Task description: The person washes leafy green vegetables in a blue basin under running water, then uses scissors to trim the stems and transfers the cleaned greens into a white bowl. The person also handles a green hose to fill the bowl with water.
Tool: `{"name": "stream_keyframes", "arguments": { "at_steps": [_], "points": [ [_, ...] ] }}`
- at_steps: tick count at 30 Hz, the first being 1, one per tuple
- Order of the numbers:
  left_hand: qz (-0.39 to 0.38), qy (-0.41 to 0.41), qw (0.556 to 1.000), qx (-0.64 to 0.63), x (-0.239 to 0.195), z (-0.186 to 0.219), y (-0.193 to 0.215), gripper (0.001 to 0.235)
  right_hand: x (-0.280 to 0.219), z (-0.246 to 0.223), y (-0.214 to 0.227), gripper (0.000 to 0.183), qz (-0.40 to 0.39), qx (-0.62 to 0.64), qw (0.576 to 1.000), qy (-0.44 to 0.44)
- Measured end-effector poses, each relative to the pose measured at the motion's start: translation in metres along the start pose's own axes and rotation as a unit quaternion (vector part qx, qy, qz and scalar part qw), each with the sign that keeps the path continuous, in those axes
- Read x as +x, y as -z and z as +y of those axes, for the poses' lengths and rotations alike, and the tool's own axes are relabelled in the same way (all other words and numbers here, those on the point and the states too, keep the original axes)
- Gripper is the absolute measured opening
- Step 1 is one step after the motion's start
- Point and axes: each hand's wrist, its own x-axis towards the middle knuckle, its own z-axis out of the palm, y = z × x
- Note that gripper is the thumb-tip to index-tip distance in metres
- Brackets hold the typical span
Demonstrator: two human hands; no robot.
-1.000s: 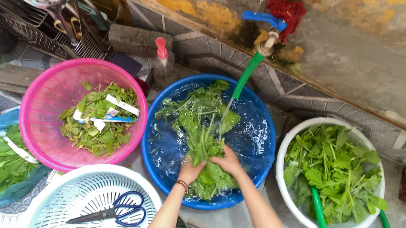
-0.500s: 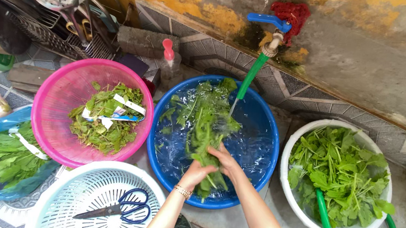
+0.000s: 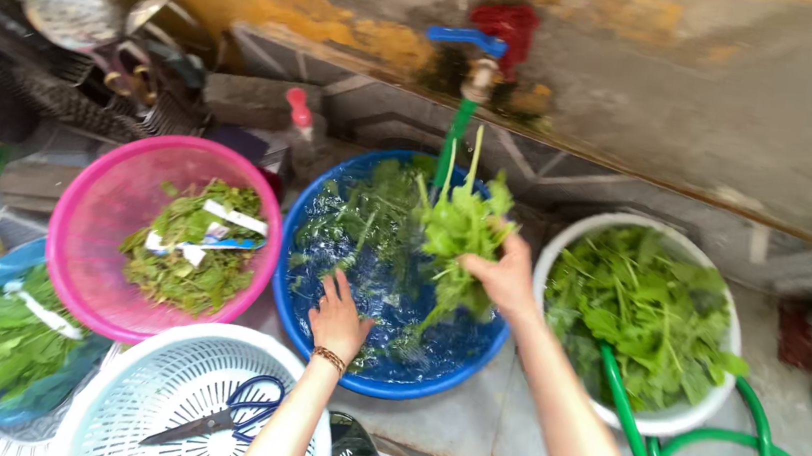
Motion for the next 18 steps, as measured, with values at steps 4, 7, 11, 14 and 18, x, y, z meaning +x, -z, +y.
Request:
{"name": "stream_keyframes", "arguments": {
  "at_steps": [4, 7, 11, 14, 18],
  "points": [
    [-0.164, -0.001, 0.986, -0.031, 0.018, -0.009, -0.043, 0.103, -0.021, -0.074, 0.084, 0.06, 0.076, -0.173, 0.981, 0.033],
    [-0.144, 0.025, 0.987, -0.074, 0.03, -0.019, -0.05, 0.094, -0.046, -0.105, 0.145, 0.05, 0.161, -0.153, 0.975, 0.025],
    [-0.064, 0.008, 0.996, -0.062, 0.029, -0.022, -0.04, 0.069, -0.068, -0.082, 0.223, 0.048, 0.227, -0.214, 0.944, 0.106],
    [-0.043, -0.029, 0.997, -0.056, 0.025, -0.007, -0.024, 0.058, -0.079, -0.024, 0.271, 0.058, 0.223, -0.297, 0.928, 0.042],
    [-0.05, -0.073, 0.993, -0.077, 0.004, 0.005, -0.012, 0.056, -0.082, 0.076, 0.301, 0.097, 0.045, -0.417, 0.898, -0.134]
  ]
}}
